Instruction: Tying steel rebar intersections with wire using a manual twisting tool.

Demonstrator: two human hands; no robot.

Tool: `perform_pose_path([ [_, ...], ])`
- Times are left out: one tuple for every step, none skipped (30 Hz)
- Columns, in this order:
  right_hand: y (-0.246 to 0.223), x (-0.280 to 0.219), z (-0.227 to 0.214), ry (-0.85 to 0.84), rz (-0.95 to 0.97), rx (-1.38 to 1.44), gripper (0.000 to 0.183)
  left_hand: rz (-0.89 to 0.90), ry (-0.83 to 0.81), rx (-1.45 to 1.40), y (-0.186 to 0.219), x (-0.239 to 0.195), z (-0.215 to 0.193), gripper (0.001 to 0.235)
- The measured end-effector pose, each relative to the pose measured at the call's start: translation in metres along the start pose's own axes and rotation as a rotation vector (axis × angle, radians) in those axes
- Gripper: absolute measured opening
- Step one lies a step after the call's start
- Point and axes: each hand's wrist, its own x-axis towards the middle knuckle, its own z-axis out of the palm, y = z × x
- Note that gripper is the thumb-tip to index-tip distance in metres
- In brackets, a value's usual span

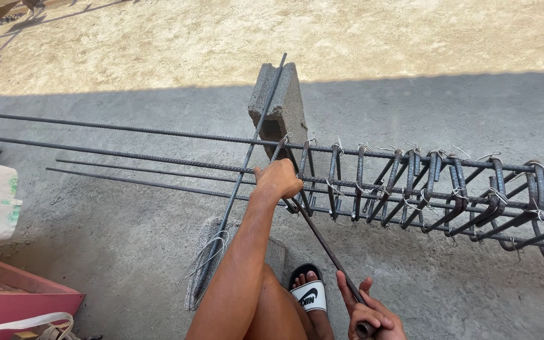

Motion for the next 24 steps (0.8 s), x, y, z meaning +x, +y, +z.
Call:
perform_pose_path([
  [0.000, 0.000, 0.001, -0.003, 0.002, -0.001, 0.028, 0.001, 0.004, 0.001, 0.001, 0.000, -0.001, 0.024],
  [0.001, 0.000, 0.001, 0.001, 0.019, 0.050, 0.028, -0.003, 0.005, -0.014, 0.000, -0.001, -0.001, 0.025],
  [0.001, -0.001, 0.000, 0.005, 0.036, 0.102, 0.029, -0.006, 0.006, -0.030, -0.001, -0.002, -0.001, 0.026],
  [-0.002, 0.001, -0.006, 0.004, 0.037, 0.102, 0.029, -0.006, 0.007, -0.029, -0.002, -0.001, 0.000, 0.026],
  [-0.004, 0.003, -0.012, -0.088, 0.031, 0.106, 0.028, -0.009, 0.002, -0.051, -0.003, 0.000, 0.001, 0.020],
  [-0.007, 0.005, -0.019, -0.177, 0.026, 0.107, 0.027, -0.015, -0.002, -0.075, -0.005, 0.000, 0.003, 0.016],
  [-0.004, 0.003, -0.018, -0.177, 0.028, 0.107, 0.027, -0.017, -0.001, -0.075, -0.004, -0.001, 0.003, 0.016],
  [-0.002, 0.002, -0.017, -0.225, 0.030, 0.122, 0.026, -0.044, -0.005, -0.118, -0.003, -0.002, 0.002, 0.019],
  [0.000, 0.001, -0.015, -0.274, 0.032, 0.138, 0.025, -0.071, -0.010, -0.161, -0.003, -0.003, 0.001, 0.022],
  [0.003, -0.004, -0.005, -0.272, 0.033, 0.137, 0.025, -0.073, -0.010, -0.163, -0.002, -0.006, 0.003, 0.022],
  [0.006, -0.010, 0.005, -0.208, 0.030, 0.147, 0.031, -0.103, 0.017, -0.189, -0.001, -0.010, 0.005, 0.025],
  [0.009, -0.013, 0.017, -0.151, 0.027, 0.157, 0.038, -0.128, 0.048, -0.211, 0.002, -0.011, 0.003, 0.028],
  [0.011, -0.013, 0.023, -0.155, 0.028, 0.158, 0.038, -0.125, 0.051, -0.209, 0.006, -0.017, 0.001, 0.028],
  [0.011, -0.016, 0.027, -0.133, 0.032, 0.149, 0.039, -0.060, 0.072, -0.028, 0.012, -0.025, 0.001, 0.022],
  [0.011, -0.019, 0.032, -0.111, 0.035, 0.141, 0.041, 0.006, 0.092, 0.153, 0.017, -0.034, 0.001, 0.017],
  [0.009, -0.019, 0.036, -0.115, 0.037, 0.139, 0.041, 0.007, 0.097, 0.153, 0.022, -0.039, -0.003, 0.017],
  [0.006, -0.019, 0.039, -0.066, 0.062, 0.172, 0.044, 0.109, 0.121, 0.366, 0.028, -0.043, -0.006, 0.010],
  [0.003, -0.024, 0.039, -0.016, 0.078, 0.210, 0.047, 0.217, 0.136, 0.577, 0.035, -0.050, -0.006, 0.004],
  [0.004, -0.026, 0.042, -0.019, 0.072, 0.213, 0.047, 0.225, 0.135, 0.577, 0.032, -0.047, -0.002, 0.004],
  [0.005, -0.028, 0.044, -0.028, 0.046, 0.197, 0.044, 0.305, 0.191, 0.661, 0.027, -0.045, 0.001, 0.009],
  [0.006, -0.030, 0.047, -0.036, 0.019, 0.181, 0.040, 0.386, 0.247, 0.745, 0.023, -0.042, 0.004, 0.014],
  [0.005, -0.029, 0.046, -0.041, 0.026, 0.186, 0.040, 0.386, 0.249, 0.753, 0.016, -0.042, 0.006, 0.014],
  [0.004, -0.028, 0.045, -0.047, 0.039, 0.202, 0.041, 0.414, 0.222, 0.726, 0.009, -0.042, 0.008, 0.011],
  [0.002, -0.027, 0.044, -0.053, 0.053, 0.218, 0.043, 0.443, 0.193, 0.698, 0.002, -0.042, 0.010, 0.010],
])
